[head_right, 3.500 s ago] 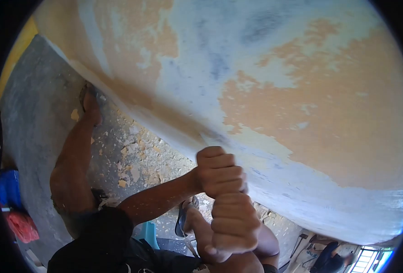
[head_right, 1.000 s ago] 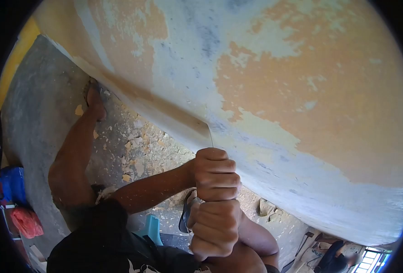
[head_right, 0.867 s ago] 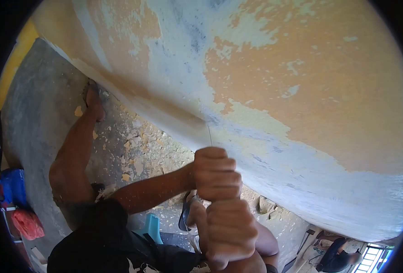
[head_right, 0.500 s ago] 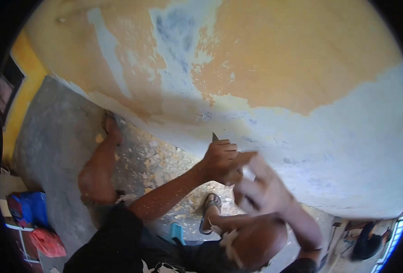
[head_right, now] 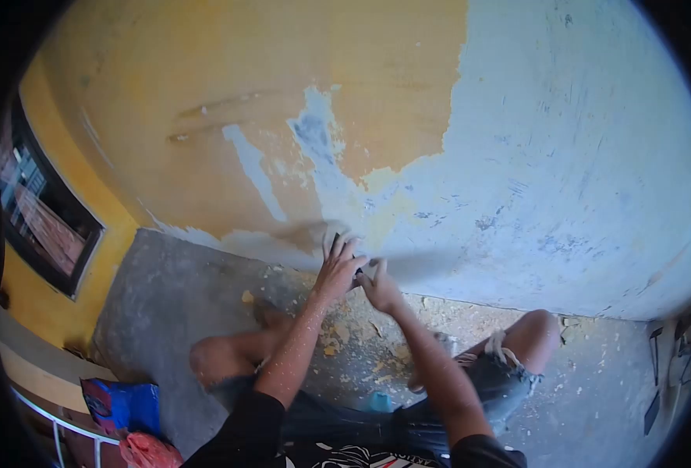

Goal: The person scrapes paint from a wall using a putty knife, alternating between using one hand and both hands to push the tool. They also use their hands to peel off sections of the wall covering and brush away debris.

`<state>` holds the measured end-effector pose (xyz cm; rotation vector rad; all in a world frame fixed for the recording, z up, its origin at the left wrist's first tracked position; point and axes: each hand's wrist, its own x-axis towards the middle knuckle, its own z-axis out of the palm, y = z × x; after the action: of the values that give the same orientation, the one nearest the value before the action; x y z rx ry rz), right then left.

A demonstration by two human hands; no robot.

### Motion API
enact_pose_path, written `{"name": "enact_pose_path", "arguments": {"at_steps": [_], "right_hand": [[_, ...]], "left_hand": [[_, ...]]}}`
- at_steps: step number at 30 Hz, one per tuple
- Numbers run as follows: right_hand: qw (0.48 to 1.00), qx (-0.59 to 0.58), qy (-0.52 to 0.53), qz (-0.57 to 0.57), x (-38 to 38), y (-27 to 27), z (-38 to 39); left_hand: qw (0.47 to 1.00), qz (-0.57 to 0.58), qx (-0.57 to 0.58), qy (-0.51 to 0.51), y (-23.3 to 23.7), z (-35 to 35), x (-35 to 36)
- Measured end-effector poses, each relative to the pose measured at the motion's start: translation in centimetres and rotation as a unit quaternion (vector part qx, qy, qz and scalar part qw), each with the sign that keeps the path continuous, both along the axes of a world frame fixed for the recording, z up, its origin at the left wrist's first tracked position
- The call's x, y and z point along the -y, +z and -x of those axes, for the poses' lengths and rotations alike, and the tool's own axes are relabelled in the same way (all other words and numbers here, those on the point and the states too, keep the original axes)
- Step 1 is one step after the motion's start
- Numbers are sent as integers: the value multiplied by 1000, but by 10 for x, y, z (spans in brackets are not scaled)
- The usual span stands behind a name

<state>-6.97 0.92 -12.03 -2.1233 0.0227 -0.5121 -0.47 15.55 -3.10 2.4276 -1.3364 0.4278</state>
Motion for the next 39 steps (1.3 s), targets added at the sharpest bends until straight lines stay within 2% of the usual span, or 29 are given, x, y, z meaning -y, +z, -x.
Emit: {"name": "enact_pose_path", "arguments": {"at_steps": [1,3,4,5,6,7,8,9,10,11,12,13,14,15,16,17,19,20,23,29,31,34,35,37,38,39], "right_hand": [[981,-177,-16,-83,-19,25,12],[990,-121,-30,-63,-45,6,11],[990,-119,-32,-71,-49,3,10],[986,-157,-46,-31,-51,2,12],[979,-196,-58,10,-51,-3,11],[977,-204,-59,5,-52,-18,11],[986,-150,-69,-31,-49,-37,10],[990,-93,-82,-65,-41,-54,7],[989,-98,-84,-67,-32,-56,9],[980,-122,-73,-142,-24,-52,14],[964,-143,-60,-218,-20,-47,14],[962,-145,-63,-222,-20,-41,7],[957,-138,-40,-250,-23,-37,0],[951,-132,-19,-278,-28,-37,-7],[944,-115,-37,-308,-37,-52,-18],[943,-121,-42,-307,-42,-53,-24],[911,-125,-40,-391,-48,-33,-27],[931,-91,-32,-353,-47,-11,-28],[947,-129,-70,-285,-39,-22,-27],[958,-179,-106,-200,-22,-13,-30],[957,-184,-111,-194,-18,-6,-32],[954,-194,-109,-198,-20,19,-37],[953,-202,-105,-203,-19,25,-39],[952,-211,-106,-195,-20,24,-40],[953,-215,-107,-186,-22,26,-38],[954,-213,-106,-185,-25,17,-34]], "left_hand": [[1000,-9,3,-3,-9,-2,-5],[974,189,-100,71,-33,-2,-14],[973,189,-51,120,-58,-1,-17],[975,183,-51,118,-72,6,-16],[962,212,-68,159,-86,11,-12],[945,239,-91,203,-96,14,-10],[952,187,-112,213,-99,14,-9],[952,183,-118,213,-100,10,-9],[929,243,-157,231,-100,6,-12],[900,301,-193,248,-102,-3,-18],[913,277,-162,252,-107,-18,-25],[915,272,-164,251,-119,-32,-32],[763,408,-487,116,-133,-42,-38],[483,479,-732,-34,-148,-49,-41],[444,498,-729,-154,-123,-43,-24],[438,497,-734,-152,-125,-51,-15],[482,497,-714,-102,-133,-60,-5],[524,512,-677,-74,-120,-67,5],[524,506,-682,-72,-97,-73,27],[496,523,-693,-31,-121,-73,44],[516,541,-662,-46,-123,-75,46],[506,603,-616,-36,-125,-77,50],[506,603,-616,-32,-110,-77,51],[472,621,-625,-21,-85,-73,51],[471,621,-626,-16,-103,-69,48],[510,599,-618,-1,-130,-69,48]]}}
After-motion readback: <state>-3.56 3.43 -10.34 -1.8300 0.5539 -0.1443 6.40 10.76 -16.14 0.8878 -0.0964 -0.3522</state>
